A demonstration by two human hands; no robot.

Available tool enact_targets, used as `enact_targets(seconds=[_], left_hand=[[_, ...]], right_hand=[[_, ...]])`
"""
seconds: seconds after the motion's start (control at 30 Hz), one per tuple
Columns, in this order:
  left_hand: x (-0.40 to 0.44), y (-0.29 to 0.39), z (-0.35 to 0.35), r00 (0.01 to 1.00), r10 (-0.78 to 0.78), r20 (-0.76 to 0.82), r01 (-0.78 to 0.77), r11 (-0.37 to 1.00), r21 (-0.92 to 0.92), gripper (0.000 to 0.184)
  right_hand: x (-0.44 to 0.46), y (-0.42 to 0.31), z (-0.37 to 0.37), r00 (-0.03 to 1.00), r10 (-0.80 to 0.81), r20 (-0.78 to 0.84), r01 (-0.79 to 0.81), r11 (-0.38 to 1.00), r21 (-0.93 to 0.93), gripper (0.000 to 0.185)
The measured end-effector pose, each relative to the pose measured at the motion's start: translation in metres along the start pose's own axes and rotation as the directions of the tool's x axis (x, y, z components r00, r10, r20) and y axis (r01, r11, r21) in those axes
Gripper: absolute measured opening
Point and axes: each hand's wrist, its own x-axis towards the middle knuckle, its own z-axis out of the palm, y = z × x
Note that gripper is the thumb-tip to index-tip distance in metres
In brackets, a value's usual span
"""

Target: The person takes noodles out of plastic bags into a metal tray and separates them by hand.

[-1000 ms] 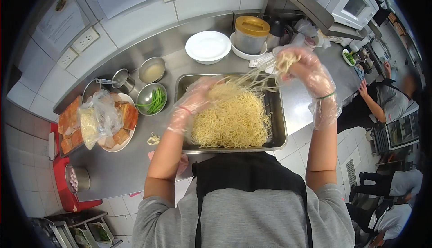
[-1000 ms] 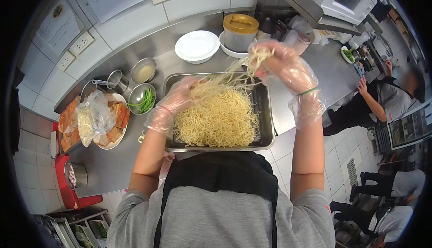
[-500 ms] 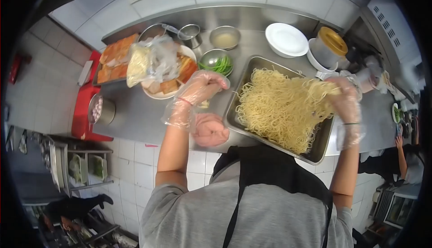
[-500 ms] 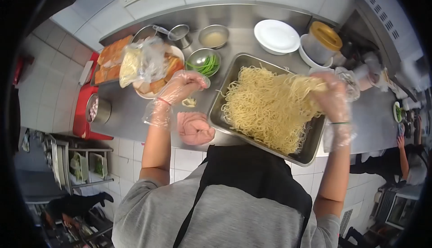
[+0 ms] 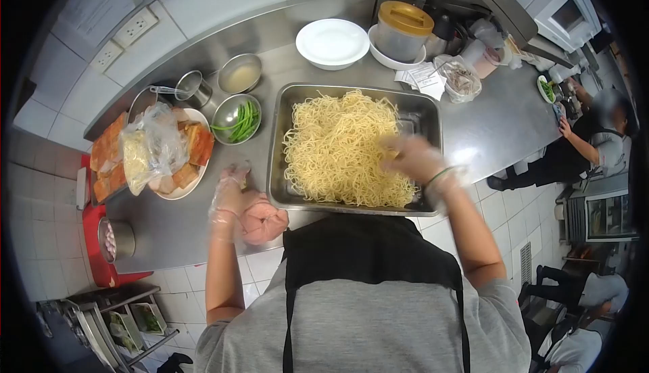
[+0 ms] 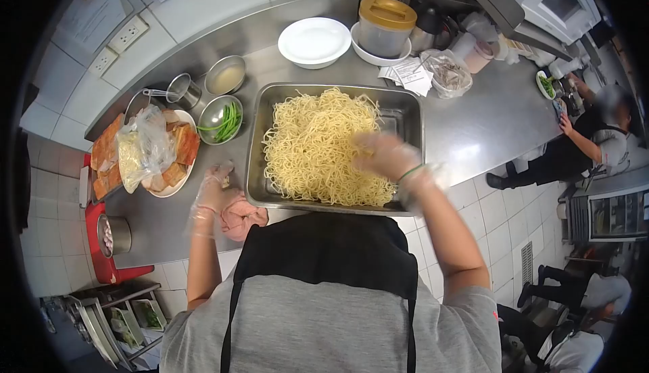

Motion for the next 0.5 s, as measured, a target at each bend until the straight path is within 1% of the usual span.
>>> enact_targets(seconds=[0.03,0.07,0.1,0.13,0.17,0.2,0.23,0.27,0.3,0.37,0.4,0.47,0.5], left_hand=[[-0.005,0.014,0.002,0.998,-0.053,-0.033,0.053,0.999,-0.006,0.037],[-0.01,0.022,0.003,0.992,-0.109,-0.067,0.108,0.994,-0.015,0.035],[-0.012,0.012,0.013,0.993,-0.085,-0.08,0.084,0.996,-0.016,0.036],[-0.013,-0.008,0.031,0.993,-0.064,-0.097,0.062,0.998,-0.019,0.038],[-0.013,-0.02,0.038,0.993,-0.041,-0.114,0.039,0.999,-0.016,0.039],[-0.014,-0.024,0.036,0.988,-0.108,-0.113,0.099,0.992,-0.081,0.036],[-0.013,-0.026,0.034,0.98,-0.169,-0.105,0.153,0.978,-0.144,0.034],[-0.009,-0.027,0.032,0.97,-0.223,-0.093,0.201,0.957,-0.208,0.031],[-0.003,-0.025,0.028,0.96,-0.263,-0.102,0.214,0.916,-0.34,0.029],[0.01,-0.019,0.015,0.935,-0.342,-0.093,0.226,0.777,-0.587,0.026],[0.013,0.012,-0.013,0.945,-0.327,-0.004,0.222,0.65,-0.727,0.024],[0.028,0.032,-0.026,0.966,-0.226,-0.122,0.08,0.718,-0.692,0.025],[0.034,0.041,-0.03,0.968,-0.175,-0.18,0.01,0.745,-0.667,0.025]], right_hand=[[0.003,-0.013,0.014,0.959,0.148,0.241,-0.146,0.989,-0.024,0.044],[-0.003,0.031,0.064,0.984,-0.177,-0.016,0.169,0.957,-0.238,0.041],[-0.004,0.024,0.056,1.0,-0.016,-0.016,0.015,0.997,-0.08,0.037],[-0.004,0.017,0.043,0.99,0.139,0.009,-0.139,0.987,0.075,0.033],[-0.003,0.004,0.027,0.957,0.286,0.057,-0.291,0.93,0.226,0.03],[-0.003,-0.006,0.009,0.948,0.318,0.009,-0.303,0.895,0.329,0.025],[-0.002,-0.023,-0.016,0.916,0.4,0.042,-0.388,0.851,0.353,0.024],[-0.004,-0.02,-0.028,0.962,0.244,-0.12,-0.205,0.941,0.269,0.023],[-0.005,-0.026,-0.043,0.974,0.187,-0.129,-0.135,0.933,0.333,0.023],[-0.011,-0.044,-0.074,0.985,0.071,-0.157,0.007,0.894,0.449,0.025],[-0.012,-0.053,-0.079,0.99,0.055,-0.133,0.024,0.849,0.527,0.026],[-0.006,-0.071,-0.079,0.997,0.007,-0.082,0.05,0.739,0.672,0.027],[-0.003,-0.069,-0.073,0.998,0.007,-0.057,0.023,0.856,0.517,0.027]])
